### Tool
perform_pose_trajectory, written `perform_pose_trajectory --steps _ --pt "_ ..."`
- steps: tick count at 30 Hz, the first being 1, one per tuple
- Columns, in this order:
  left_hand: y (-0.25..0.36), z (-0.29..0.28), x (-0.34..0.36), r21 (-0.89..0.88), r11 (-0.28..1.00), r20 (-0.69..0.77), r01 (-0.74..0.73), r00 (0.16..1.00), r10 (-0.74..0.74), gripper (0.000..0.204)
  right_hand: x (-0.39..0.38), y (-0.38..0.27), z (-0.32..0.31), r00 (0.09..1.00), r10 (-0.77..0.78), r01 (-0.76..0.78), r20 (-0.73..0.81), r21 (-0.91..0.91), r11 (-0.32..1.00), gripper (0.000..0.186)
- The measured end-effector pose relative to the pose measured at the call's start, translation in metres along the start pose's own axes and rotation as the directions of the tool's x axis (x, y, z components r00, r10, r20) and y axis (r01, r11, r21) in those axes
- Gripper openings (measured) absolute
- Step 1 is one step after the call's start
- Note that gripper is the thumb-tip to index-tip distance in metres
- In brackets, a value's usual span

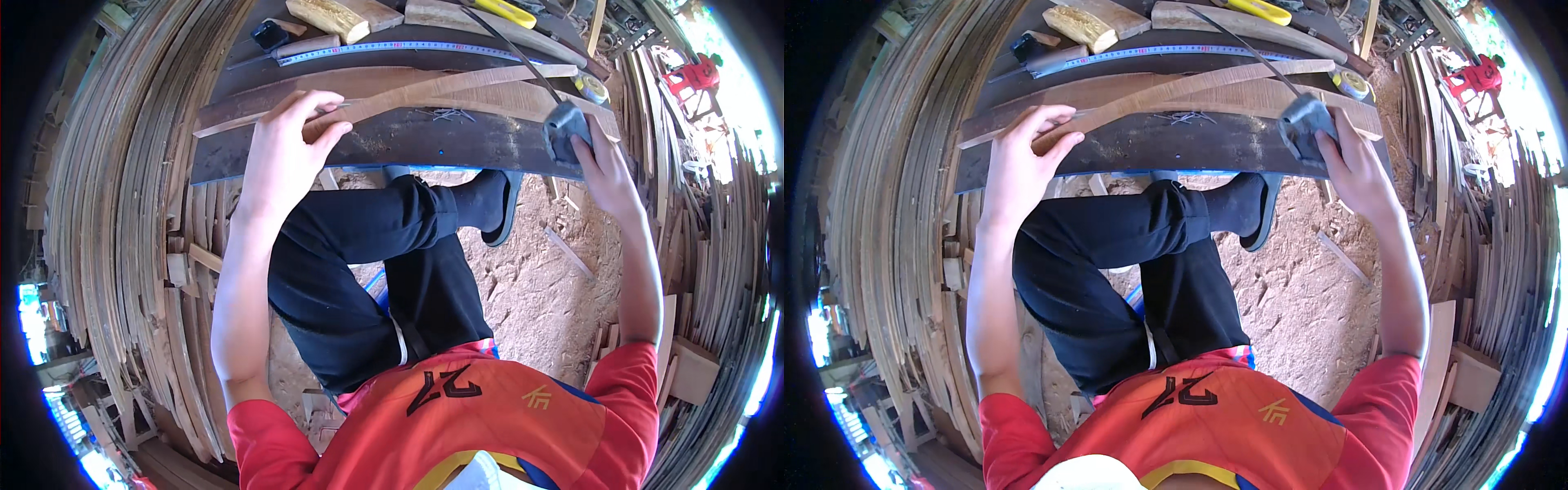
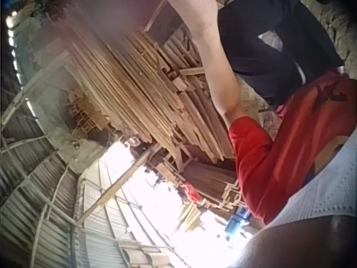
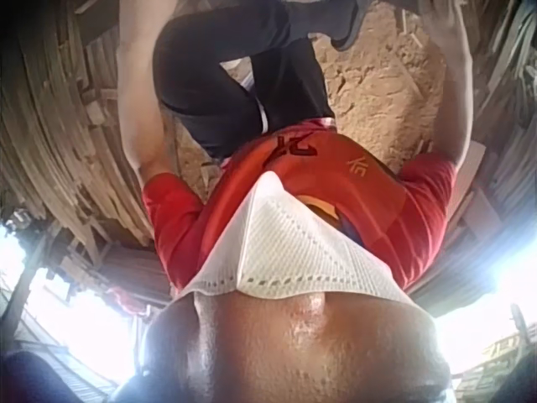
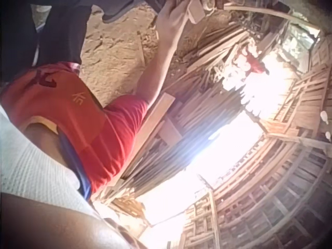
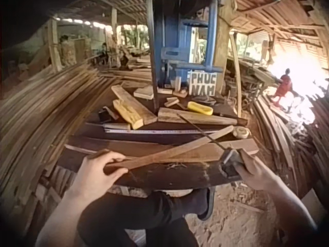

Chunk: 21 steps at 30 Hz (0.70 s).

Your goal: The recorder measures a piece of wood with a tape measure and then uses a hand saw to cut it.

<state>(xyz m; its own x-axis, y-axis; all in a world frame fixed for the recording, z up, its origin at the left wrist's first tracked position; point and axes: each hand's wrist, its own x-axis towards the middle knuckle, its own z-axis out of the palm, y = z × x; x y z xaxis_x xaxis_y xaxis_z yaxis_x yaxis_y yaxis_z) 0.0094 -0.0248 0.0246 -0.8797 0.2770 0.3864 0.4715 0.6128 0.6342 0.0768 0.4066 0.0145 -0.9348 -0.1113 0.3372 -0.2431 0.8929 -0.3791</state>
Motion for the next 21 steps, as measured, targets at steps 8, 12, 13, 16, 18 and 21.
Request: perform_pose_trajectory --steps 8,12,13,16,18,21 --pt "0.019 -0.021 -0.025 0.113 0.986 0.002 -0.122 0.993 0.122 0.062 -0.03 0.041 0.016 0.992 -0.118 0.115 -0.033 -0.067 0.991 0.046" --pt "0.029 -0.034 -0.042 0.074 0.994 -0.052 -0.082 0.995 0.086 0.066 -0.021 0.013 0.017 0.984 0.175 -0.165 -0.04 0.182 0.969 0.047" --pt "0.033 -0.039 -0.046 0.071 0.996 -0.053 -0.06 0.997 0.064 0.066 -0.02 0.023 0.022 0.996 0.072 -0.066 -0.043 0.123 0.99 0.051" --pt "0.041 -0.051 -0.06 0.049 0.998 -0.071 -0.031 0.997 0.034 0.068 -0.01 -0.003 0.017 0.99 0.143 -0.133 -0.004 0.345 0.929 0.06" --pt "0.047 -0.057 -0.066 0.034 0.999 -0.059 -0.012 0.998 0.014 0.067 -0.003 -0.011 0.014 0.998 0.067 -0.055 -0.021 0.353 0.934 0.071" --pt "0.047 -0.061 -0.073 0.006 0.999 -0.071 -0.039 0.997 0.039 0.068 0.003 -0.033 0.01 0.997 0.029 -0.008 -0.071 0.276 0.961 0.078"
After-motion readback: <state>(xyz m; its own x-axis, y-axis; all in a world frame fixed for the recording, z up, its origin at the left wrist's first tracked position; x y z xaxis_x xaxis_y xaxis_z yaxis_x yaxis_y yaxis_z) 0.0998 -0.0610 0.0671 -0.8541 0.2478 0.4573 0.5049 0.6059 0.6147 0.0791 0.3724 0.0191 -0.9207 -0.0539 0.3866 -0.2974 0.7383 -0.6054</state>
